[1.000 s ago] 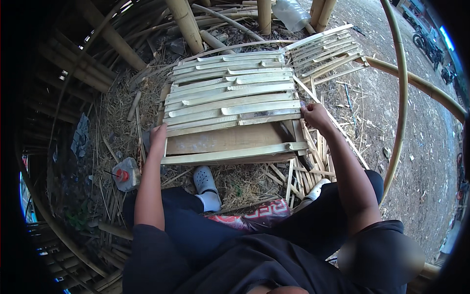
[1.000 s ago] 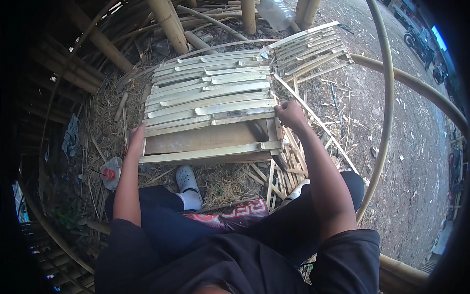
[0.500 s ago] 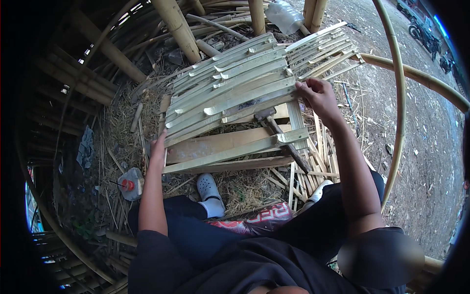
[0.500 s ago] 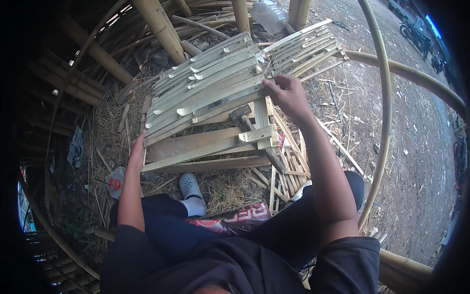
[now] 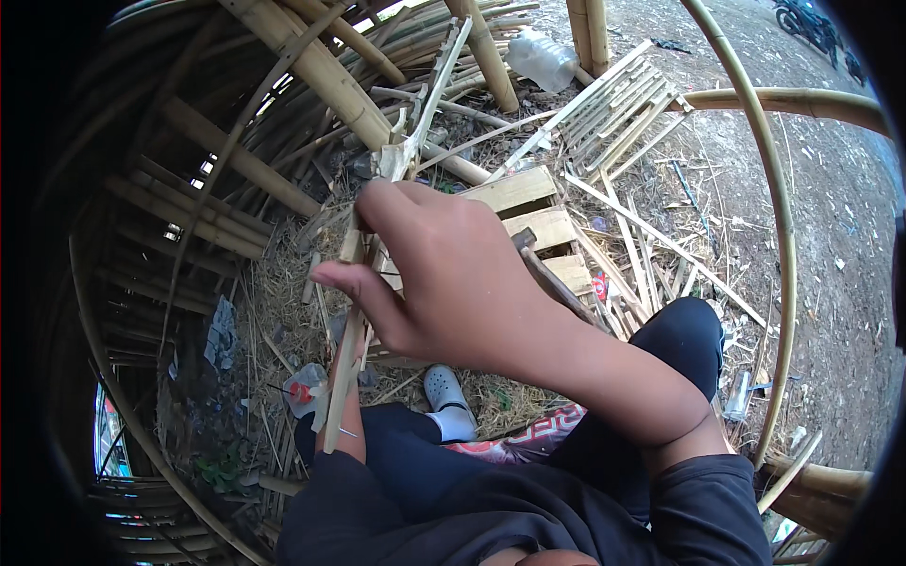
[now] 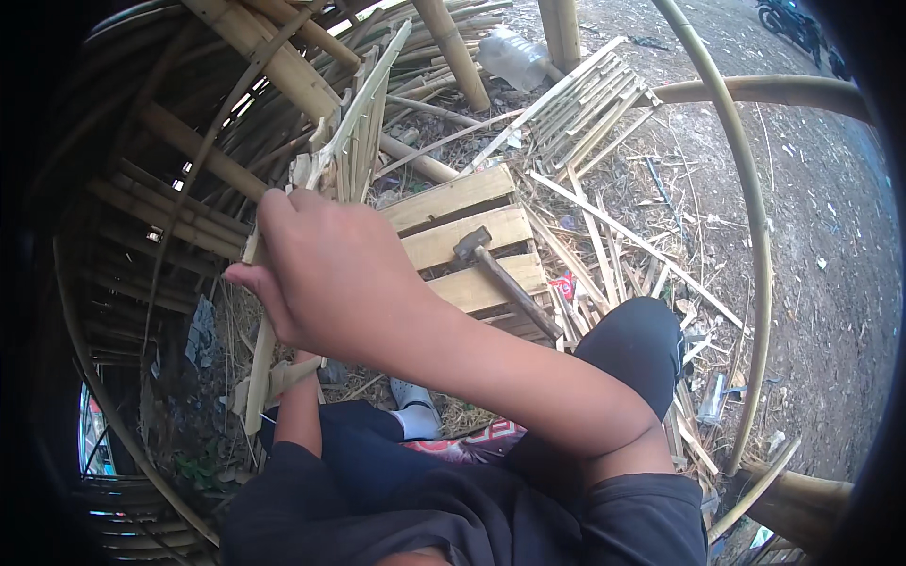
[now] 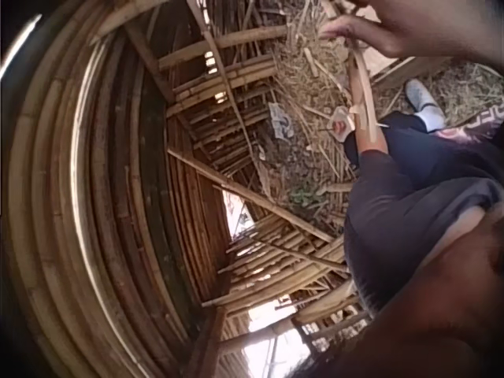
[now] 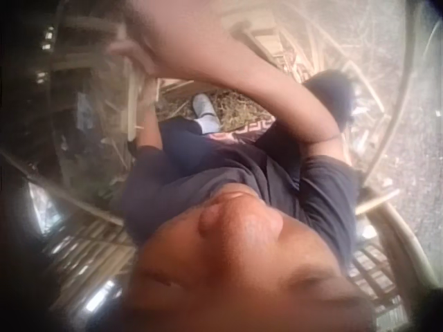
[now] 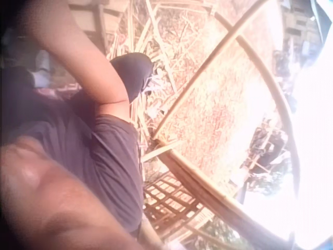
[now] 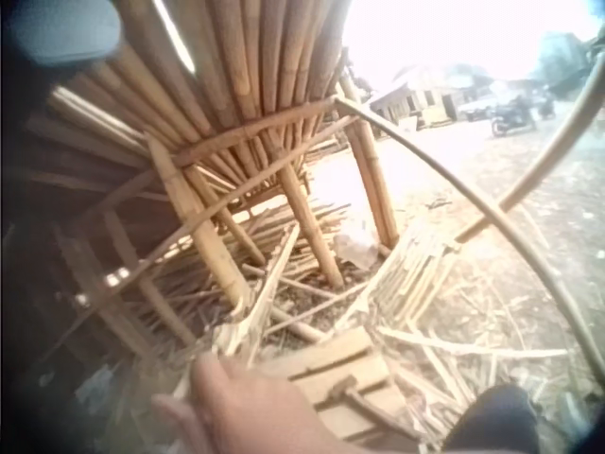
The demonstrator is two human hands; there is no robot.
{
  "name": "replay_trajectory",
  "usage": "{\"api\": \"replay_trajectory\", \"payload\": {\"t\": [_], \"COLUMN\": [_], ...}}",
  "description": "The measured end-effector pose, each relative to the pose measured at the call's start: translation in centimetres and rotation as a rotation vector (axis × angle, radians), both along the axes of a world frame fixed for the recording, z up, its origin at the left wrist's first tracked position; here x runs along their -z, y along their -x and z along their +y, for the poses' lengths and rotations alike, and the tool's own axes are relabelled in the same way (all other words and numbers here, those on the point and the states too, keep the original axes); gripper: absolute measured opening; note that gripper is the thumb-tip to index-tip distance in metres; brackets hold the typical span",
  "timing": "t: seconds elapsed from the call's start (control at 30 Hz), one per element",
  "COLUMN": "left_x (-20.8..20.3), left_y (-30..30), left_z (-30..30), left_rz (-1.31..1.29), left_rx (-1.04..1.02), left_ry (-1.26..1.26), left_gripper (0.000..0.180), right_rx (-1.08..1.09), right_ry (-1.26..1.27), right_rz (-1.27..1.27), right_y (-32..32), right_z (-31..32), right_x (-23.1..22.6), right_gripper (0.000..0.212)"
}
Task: The person constructs a bamboo frame by hammering small slats onto a wooden structure, checking the alignment by hand, and handling a small plastic bag during the process.
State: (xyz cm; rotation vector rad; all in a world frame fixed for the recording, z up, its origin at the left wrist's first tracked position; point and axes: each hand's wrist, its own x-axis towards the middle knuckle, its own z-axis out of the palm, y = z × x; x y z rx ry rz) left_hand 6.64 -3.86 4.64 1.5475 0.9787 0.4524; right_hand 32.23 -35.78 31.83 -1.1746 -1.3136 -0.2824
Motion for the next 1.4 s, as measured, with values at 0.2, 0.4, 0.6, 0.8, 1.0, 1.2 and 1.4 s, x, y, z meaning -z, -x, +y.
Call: {"api": "replay_trajectory", "payload": {"t": [0.2, 0.4, 0.6, 0.8, 1.0, 1.2, 1.4], "left_x": [-1.0, -1.4, -0.7, -1.3, -0.5, 1.5, 3.2], "left_y": [0.3, -0.4, 1.0, 0.2, 2.0, 1.2, 2.5], "left_z": [-0.5, -0.7, -1.1, -0.4, -0.7, -0.2, 0.2], "left_rz": [0.025, 0.034, 0.09, 0.267, 0.215, 0.241, 0.283], "left_rx": [0.053, 0.055, -0.034, -0.22, -0.237, -0.262, -0.295], "left_ry": [-0.087, -0.118, -0.134, -0.054, -0.09, -0.074, -0.132], "left_gripper": [0.053, 0.054, 0.055, 0.054, 0.044, 0.042, 0.043], "right_rx": [-0.07, -0.051, -0.073, 0.011, 0.093, 0.099, 0.051], "right_ry": [0.127, 0.116, 0.162, 0.531, 0.791, 0.833, 1.003], "right_rz": [0.026, 0.039, 0.091, 0.414, 0.584, 0.441, 0.426], "right_y": [2.3, 2.1, -3.7, -12.3, -14.8, -17.9, -16.9], "right_z": [-1.1, -1.7, -3.3, -6.3, -5.8, -6.2, -6.1], "right_x": [-0.6, -0.5, 2.3, 11.9, 20.0, 28.4, 29.8], "right_gripper": [0.041, 0.04, 0.037, 0.043, 0.052, 0.048, 0.029]}}
